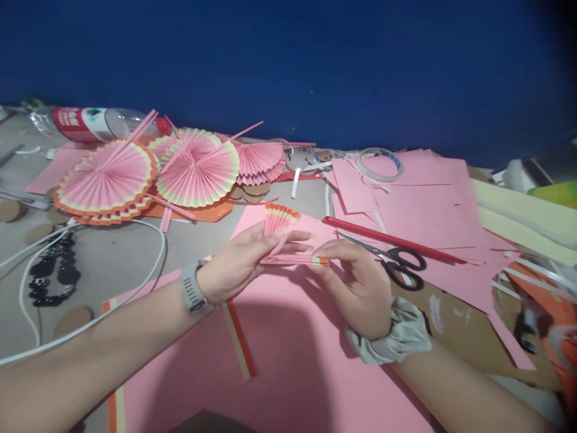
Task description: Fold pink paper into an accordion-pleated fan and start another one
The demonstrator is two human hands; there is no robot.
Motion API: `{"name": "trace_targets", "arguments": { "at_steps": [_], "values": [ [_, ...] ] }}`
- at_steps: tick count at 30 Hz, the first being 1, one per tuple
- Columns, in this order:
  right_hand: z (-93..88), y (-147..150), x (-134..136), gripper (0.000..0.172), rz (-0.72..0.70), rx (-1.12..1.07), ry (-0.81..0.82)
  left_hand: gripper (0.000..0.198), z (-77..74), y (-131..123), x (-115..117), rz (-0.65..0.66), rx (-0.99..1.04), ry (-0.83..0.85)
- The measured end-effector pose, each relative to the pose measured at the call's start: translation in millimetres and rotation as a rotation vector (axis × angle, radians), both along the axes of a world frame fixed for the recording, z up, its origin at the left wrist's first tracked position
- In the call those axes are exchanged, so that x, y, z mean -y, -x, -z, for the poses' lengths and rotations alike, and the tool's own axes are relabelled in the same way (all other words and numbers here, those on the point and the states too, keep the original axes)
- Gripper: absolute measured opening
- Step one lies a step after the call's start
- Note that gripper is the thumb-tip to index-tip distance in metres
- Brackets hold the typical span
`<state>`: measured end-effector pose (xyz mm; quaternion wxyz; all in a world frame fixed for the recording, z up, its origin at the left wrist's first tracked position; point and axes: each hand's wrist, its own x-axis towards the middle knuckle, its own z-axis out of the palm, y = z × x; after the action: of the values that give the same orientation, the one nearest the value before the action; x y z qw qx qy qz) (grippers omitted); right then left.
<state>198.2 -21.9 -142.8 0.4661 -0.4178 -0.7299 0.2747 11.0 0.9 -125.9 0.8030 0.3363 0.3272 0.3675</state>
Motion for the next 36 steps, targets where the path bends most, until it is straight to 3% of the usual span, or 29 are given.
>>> {"name": "trace_targets", "arguments": {
  "at_steps": [6,20,32,36],
  "values": [
    [-0.7,-1.8,-4.2,0.018,0.018,0.096,0.011,0.030,4.2,3.1,-1.4,0.031,-0.206,-0.079],
    [-0.9,-2.8,-7.9,0.021,0.012,0.135,-0.021,0.046,6.9,1.4,-3.6,0.240,-0.411,-0.187],
    [-2.7,-0.5,-8.0,0.021,0.044,0.144,0.032,0.040,1.2,1.2,-1.2,0.270,-0.420,-0.255],
    [1.7,0.7,-7.0,0.024,0.065,0.052,0.042,0.041,1.3,1.1,-1.2,0.278,-0.442,-0.263]
  ]
}}
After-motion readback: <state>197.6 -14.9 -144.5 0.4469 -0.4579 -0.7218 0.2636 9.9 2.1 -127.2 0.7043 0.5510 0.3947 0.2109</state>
